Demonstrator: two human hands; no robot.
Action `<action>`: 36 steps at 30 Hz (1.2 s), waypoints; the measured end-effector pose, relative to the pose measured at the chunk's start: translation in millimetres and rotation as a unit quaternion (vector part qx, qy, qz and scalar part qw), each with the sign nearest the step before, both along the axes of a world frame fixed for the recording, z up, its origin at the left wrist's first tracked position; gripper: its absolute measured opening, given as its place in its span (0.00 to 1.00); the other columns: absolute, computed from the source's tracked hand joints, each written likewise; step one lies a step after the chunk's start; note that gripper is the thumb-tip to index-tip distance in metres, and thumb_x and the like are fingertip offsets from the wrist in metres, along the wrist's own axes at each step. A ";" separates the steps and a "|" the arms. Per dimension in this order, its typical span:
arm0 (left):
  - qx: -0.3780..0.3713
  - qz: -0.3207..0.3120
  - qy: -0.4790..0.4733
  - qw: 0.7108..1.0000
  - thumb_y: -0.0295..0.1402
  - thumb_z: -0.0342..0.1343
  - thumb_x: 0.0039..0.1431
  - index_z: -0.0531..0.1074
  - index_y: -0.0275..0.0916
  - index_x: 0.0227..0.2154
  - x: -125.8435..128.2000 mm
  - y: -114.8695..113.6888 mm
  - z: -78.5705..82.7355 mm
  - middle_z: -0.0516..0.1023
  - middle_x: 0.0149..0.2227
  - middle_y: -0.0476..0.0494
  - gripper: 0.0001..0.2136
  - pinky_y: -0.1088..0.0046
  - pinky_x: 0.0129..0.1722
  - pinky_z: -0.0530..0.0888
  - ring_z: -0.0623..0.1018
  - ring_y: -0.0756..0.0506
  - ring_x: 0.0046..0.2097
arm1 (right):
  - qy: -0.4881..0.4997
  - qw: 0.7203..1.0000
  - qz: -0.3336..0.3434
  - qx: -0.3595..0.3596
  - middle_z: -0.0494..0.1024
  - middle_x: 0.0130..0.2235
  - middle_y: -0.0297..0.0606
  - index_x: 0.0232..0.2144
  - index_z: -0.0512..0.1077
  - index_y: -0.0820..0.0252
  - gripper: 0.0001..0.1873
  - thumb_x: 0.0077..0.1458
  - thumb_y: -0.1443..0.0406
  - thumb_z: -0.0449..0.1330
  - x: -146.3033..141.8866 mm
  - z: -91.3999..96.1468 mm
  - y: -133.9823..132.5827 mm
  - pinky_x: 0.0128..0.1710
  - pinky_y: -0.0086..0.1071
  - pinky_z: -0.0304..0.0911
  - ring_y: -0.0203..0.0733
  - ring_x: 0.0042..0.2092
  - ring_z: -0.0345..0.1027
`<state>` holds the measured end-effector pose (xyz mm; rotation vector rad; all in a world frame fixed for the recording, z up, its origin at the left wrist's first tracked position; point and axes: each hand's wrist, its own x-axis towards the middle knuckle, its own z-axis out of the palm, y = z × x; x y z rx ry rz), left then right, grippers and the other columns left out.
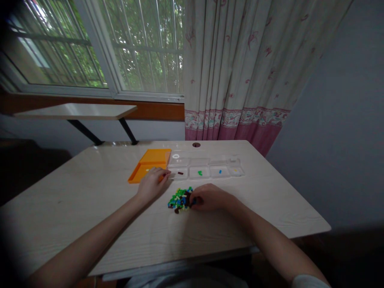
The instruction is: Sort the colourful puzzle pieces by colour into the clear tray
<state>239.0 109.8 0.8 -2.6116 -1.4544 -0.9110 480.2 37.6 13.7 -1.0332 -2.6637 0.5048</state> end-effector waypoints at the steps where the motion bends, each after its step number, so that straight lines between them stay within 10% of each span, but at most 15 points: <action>1: -0.002 -0.012 -0.004 1.000 0.35 0.47 0.57 0.73 0.39 0.33 0.1 -1.4 0.7 0.75 0.34 0.43 0.10 0.70 0.36 0.68 0.71 0.44 0.38 | 0.002 1.000 0.000 -0.001 0.73 0.27 0.32 0.33 0.72 0.58 0.08 0.49 0.63 0.57 -0.2 0.3 -0.3 0.29 0.23 0.58 0.31 0.27 0.64; 11: -0.011 -0.229 0.077 0.970 0.31 0.45 0.58 0.71 0.38 0.32 9.9 -22.6 7.4 0.73 0.30 0.44 0.10 0.74 0.34 0.68 0.71 0.48 0.35 | 0.065 0.997 -0.013 -0.025 0.72 0.26 0.32 0.36 0.72 0.60 0.10 0.50 0.65 0.55 2.4 -4.4 3.8 0.28 0.22 0.57 0.30 0.26 0.62; 36: -0.070 -0.265 0.002 0.962 0.32 0.51 0.54 0.71 0.40 0.32 20.8 -39.1 7.8 0.75 0.31 0.46 0.05 0.74 0.34 0.69 0.73 0.48 0.35 | 0.161 0.982 -0.087 0.041 0.72 0.24 0.33 0.32 0.72 0.63 0.18 0.52 0.53 0.55 -4.5 -20.9 11.6 0.24 0.22 0.56 0.30 0.24 0.62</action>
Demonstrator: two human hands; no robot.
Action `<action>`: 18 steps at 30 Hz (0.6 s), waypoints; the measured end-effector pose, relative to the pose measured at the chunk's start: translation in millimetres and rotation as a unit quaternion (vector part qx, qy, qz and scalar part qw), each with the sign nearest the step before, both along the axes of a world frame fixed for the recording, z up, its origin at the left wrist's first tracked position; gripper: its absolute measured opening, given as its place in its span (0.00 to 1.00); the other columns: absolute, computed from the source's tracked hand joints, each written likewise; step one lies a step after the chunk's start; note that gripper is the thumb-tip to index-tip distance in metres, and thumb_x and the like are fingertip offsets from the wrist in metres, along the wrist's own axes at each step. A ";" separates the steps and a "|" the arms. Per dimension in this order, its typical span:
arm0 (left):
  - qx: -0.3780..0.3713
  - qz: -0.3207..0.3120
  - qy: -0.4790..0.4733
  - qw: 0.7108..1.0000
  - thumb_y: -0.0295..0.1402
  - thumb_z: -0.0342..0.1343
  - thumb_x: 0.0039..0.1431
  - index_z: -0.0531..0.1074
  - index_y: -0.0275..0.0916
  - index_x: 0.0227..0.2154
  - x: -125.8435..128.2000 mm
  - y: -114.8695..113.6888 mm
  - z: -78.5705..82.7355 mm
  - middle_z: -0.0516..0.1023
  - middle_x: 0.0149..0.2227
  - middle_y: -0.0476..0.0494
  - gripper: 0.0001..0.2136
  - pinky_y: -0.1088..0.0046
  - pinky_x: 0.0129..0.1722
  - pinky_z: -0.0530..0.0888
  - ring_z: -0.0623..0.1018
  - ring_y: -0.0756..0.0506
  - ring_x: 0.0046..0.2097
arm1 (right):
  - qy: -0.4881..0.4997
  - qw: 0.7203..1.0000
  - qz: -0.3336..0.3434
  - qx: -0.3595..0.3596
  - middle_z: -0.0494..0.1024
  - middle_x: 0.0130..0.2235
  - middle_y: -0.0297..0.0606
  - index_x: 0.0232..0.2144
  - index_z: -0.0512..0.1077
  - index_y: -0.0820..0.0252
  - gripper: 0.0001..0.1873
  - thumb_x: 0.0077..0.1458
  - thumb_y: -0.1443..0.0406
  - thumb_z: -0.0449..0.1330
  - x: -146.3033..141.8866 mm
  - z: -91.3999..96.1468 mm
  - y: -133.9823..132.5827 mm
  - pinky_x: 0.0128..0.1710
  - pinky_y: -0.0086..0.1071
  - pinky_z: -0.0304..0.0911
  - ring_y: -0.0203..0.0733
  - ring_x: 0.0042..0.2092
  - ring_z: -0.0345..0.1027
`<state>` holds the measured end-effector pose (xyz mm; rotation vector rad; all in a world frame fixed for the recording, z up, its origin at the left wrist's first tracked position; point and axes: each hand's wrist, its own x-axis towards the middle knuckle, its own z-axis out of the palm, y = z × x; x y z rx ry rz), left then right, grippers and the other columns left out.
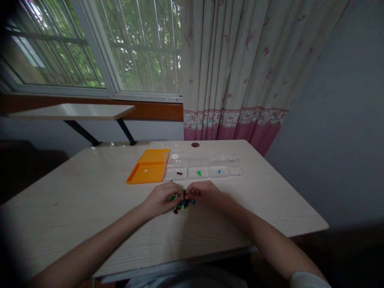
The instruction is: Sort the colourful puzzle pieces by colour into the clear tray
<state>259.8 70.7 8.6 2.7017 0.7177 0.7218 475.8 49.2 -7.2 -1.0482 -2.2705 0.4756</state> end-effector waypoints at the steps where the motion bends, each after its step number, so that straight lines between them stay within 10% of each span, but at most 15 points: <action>1: 0.001 -0.001 -0.001 1.000 0.31 0.51 0.54 0.71 0.40 0.32 0.3 -0.3 0.6 0.75 0.31 0.46 0.05 0.75 0.34 0.69 0.73 0.48 0.35 | 0.003 1.000 0.000 -0.001 0.72 0.23 0.33 0.32 0.71 0.63 0.18 0.52 0.53 0.55 -0.3 -1.3 0.4 0.24 0.22 0.56 0.30 0.24 0.62; 18: -0.011 0.092 -0.108 0.990 0.32 0.49 0.55 0.71 0.39 0.32 -10.5 10.0 9.1 0.73 0.32 0.44 0.07 0.74 0.35 0.69 0.73 0.48 0.36 | -0.055 0.998 -0.026 -0.033 0.70 0.24 0.31 0.33 0.71 0.61 0.12 0.53 0.59 0.54 10.2 10.7 1.1 0.25 0.22 0.53 0.30 0.25 0.60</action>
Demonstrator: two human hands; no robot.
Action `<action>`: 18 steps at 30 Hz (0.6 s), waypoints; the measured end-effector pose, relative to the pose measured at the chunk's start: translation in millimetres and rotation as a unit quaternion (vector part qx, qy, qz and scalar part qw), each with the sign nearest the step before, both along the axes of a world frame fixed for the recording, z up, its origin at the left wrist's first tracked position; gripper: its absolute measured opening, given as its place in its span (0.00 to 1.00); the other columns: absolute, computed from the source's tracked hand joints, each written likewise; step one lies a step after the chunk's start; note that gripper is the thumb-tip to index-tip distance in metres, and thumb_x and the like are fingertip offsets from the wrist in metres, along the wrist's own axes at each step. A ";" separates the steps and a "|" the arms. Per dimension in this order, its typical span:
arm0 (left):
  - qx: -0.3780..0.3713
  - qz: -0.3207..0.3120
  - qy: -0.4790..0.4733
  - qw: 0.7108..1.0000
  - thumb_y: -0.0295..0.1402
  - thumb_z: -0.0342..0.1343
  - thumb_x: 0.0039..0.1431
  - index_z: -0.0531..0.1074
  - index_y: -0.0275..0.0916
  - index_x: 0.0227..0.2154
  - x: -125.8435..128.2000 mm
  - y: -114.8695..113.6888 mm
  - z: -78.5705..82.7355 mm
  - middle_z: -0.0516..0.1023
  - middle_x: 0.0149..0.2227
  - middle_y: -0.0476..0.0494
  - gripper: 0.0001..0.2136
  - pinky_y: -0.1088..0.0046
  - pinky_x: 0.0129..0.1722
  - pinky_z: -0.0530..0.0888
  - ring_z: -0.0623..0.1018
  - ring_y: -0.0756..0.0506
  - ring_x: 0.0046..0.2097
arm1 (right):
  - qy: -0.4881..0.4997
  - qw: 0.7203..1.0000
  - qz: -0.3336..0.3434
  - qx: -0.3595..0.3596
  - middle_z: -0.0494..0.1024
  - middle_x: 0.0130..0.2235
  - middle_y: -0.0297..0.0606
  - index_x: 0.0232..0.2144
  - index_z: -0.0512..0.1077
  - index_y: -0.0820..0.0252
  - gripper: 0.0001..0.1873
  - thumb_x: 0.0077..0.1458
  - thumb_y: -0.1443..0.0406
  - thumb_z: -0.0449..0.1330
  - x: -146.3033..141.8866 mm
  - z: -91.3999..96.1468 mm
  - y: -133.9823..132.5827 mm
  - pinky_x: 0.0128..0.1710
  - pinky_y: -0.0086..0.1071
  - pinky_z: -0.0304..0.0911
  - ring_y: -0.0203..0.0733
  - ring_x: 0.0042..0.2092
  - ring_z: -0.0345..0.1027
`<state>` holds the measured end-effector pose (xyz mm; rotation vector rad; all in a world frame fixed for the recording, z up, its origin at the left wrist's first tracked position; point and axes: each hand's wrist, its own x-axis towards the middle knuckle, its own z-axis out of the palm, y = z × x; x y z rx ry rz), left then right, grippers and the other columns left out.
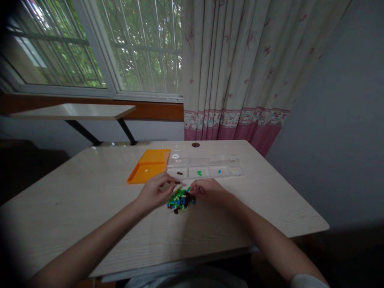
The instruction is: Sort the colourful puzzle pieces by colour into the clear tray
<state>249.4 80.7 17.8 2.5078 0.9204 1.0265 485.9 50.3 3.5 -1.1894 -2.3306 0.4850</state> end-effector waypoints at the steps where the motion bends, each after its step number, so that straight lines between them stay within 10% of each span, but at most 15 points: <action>1: 0.000 0.018 -0.015 1.000 0.32 0.49 0.55 0.71 0.38 0.32 -1.6 1.8 1.4 0.74 0.32 0.44 0.06 0.75 0.35 0.69 0.73 0.48 0.36 | -0.009 1.000 0.013 -0.009 0.71 0.24 0.31 0.33 0.71 0.61 0.11 0.53 0.59 0.54 1.6 0.5 0.6 0.26 0.22 0.54 0.30 0.25 0.61; 18: 0.039 0.097 -0.051 0.993 0.32 0.50 0.55 0.71 0.38 0.32 -7.2 4.7 8.4 0.73 0.31 0.45 0.06 0.76 0.32 0.67 0.71 0.49 0.32 | -0.080 0.991 0.086 -0.065 0.75 0.30 0.32 0.33 0.73 0.60 0.08 0.51 0.65 0.55 0.6 7.4 -3.3 0.30 0.23 0.57 0.31 0.28 0.65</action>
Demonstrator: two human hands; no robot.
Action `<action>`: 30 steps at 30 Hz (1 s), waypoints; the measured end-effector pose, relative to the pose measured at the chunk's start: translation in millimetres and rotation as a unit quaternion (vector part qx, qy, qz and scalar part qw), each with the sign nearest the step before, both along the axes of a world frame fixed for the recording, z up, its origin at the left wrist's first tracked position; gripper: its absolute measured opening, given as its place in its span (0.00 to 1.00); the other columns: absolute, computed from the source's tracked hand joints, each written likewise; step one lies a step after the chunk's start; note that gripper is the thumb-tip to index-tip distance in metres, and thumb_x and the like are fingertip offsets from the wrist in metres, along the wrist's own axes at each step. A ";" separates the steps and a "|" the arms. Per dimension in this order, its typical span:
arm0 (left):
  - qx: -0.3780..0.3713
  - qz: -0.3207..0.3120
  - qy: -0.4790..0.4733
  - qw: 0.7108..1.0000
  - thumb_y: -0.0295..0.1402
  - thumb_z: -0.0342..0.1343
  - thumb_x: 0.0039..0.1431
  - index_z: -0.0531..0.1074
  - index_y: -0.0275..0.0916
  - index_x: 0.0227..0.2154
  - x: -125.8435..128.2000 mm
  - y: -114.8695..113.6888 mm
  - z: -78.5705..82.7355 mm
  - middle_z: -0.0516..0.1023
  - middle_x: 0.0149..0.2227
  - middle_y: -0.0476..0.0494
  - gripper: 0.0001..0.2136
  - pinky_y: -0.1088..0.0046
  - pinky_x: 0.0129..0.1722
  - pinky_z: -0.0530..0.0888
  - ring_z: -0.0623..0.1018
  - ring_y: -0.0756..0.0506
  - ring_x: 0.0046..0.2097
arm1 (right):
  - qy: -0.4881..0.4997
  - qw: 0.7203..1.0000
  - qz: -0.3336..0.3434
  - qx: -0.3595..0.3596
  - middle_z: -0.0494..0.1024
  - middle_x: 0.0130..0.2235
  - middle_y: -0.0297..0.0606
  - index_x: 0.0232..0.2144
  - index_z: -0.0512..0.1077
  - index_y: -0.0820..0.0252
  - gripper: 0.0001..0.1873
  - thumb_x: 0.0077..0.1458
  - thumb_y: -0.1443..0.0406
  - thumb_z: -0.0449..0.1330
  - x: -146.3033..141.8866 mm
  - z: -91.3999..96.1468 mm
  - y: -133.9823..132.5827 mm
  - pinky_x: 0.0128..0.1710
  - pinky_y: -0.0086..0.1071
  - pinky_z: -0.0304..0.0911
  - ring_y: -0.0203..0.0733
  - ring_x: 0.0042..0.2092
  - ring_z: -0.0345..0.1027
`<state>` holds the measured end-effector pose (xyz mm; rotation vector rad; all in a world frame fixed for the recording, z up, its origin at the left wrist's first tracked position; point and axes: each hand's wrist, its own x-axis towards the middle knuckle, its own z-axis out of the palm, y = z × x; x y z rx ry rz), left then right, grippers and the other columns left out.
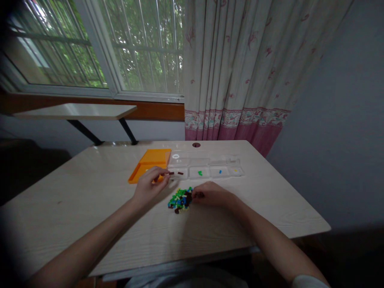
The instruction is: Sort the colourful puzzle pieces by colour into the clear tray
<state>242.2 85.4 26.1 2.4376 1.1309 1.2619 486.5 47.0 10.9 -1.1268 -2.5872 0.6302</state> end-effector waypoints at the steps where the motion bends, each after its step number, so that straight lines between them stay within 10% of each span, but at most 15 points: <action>1: 0.005 0.000 -0.001 1.000 0.32 0.50 0.55 0.70 0.38 0.32 -0.2 0.1 0.0 0.73 0.31 0.45 0.06 0.76 0.31 0.67 0.71 0.49 0.32 | 0.002 1.000 -0.003 0.000 0.76 0.30 0.32 0.34 0.73 0.60 0.08 0.52 0.65 0.55 0.0 -0.2 0.1 0.30 0.23 0.57 0.31 0.28 0.65; 30: 0.013 0.038 0.015 0.999 0.35 0.49 0.56 0.71 0.37 0.33 -1.6 4.9 -6.5 0.73 0.29 0.47 0.09 0.76 0.31 0.66 0.71 0.50 0.30 | -0.054 0.998 -0.012 0.006 0.71 0.25 0.30 0.29 0.71 0.59 0.10 0.49 0.59 0.57 3.1 3.3 0.2 0.27 0.23 0.52 0.30 0.26 0.61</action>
